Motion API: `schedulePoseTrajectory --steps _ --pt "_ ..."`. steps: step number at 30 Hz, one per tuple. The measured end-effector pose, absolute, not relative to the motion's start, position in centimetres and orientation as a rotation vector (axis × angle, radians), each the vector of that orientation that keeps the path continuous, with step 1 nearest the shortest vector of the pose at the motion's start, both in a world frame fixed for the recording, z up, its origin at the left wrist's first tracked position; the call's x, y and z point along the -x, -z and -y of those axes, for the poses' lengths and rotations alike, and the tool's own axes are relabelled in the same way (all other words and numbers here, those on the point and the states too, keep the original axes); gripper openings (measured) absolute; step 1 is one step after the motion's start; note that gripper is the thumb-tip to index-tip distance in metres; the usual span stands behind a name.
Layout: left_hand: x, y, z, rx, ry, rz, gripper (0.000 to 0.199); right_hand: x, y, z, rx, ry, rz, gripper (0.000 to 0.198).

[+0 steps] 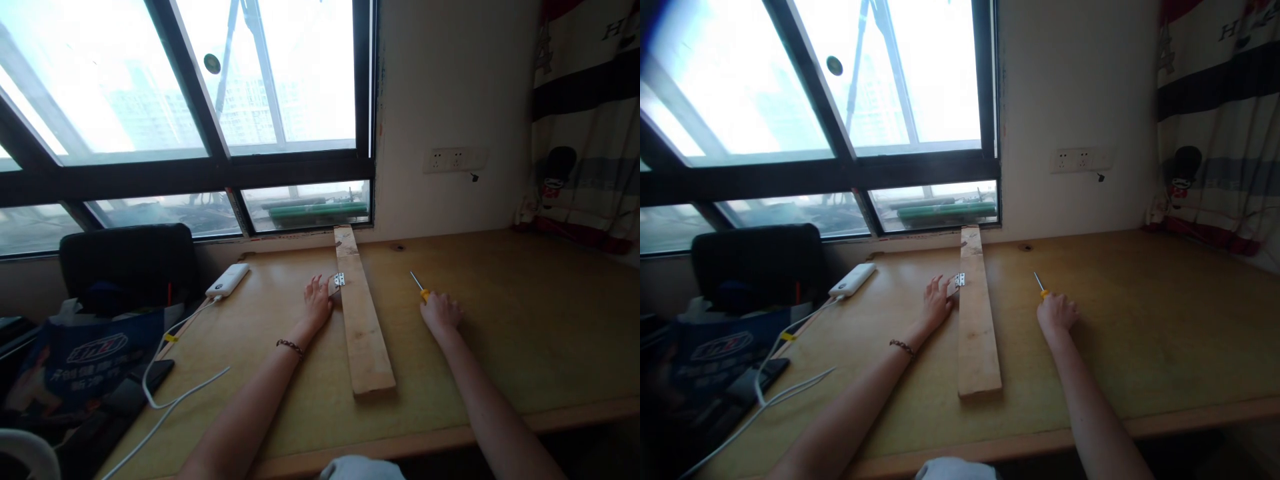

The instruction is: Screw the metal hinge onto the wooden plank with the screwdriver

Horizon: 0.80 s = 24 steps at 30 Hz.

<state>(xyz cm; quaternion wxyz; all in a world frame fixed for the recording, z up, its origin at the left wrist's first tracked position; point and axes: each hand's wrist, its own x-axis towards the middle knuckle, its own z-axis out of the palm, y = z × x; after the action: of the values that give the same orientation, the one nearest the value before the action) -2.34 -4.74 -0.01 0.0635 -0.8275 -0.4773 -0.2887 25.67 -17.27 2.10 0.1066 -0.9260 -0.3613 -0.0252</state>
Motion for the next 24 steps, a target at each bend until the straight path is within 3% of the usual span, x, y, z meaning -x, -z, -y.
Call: schedulePoseTrajectory --steps 6,10,14,24 --pt "2.4 0.7 4.5 2.327 0.832 1.648 0.052 -24.9 -2.3 17.4 2.652 0.188 1.059 0.034" --pt "2.7 1.0 4.0 2.228 0.864 1.828 0.049 -24.3 -2.1 17.1 2.381 0.407 1.271 0.048" --pt "3.3 1.3 3.1 2.187 0.966 1.991 0.046 -22.9 -1.6 16.6 2.102 0.441 1.451 0.047" --pt "4.1 0.7 2.1 2.397 1.846 1.937 0.039 -20.6 -0.6 16.6 1.842 0.176 1.644 0.040"
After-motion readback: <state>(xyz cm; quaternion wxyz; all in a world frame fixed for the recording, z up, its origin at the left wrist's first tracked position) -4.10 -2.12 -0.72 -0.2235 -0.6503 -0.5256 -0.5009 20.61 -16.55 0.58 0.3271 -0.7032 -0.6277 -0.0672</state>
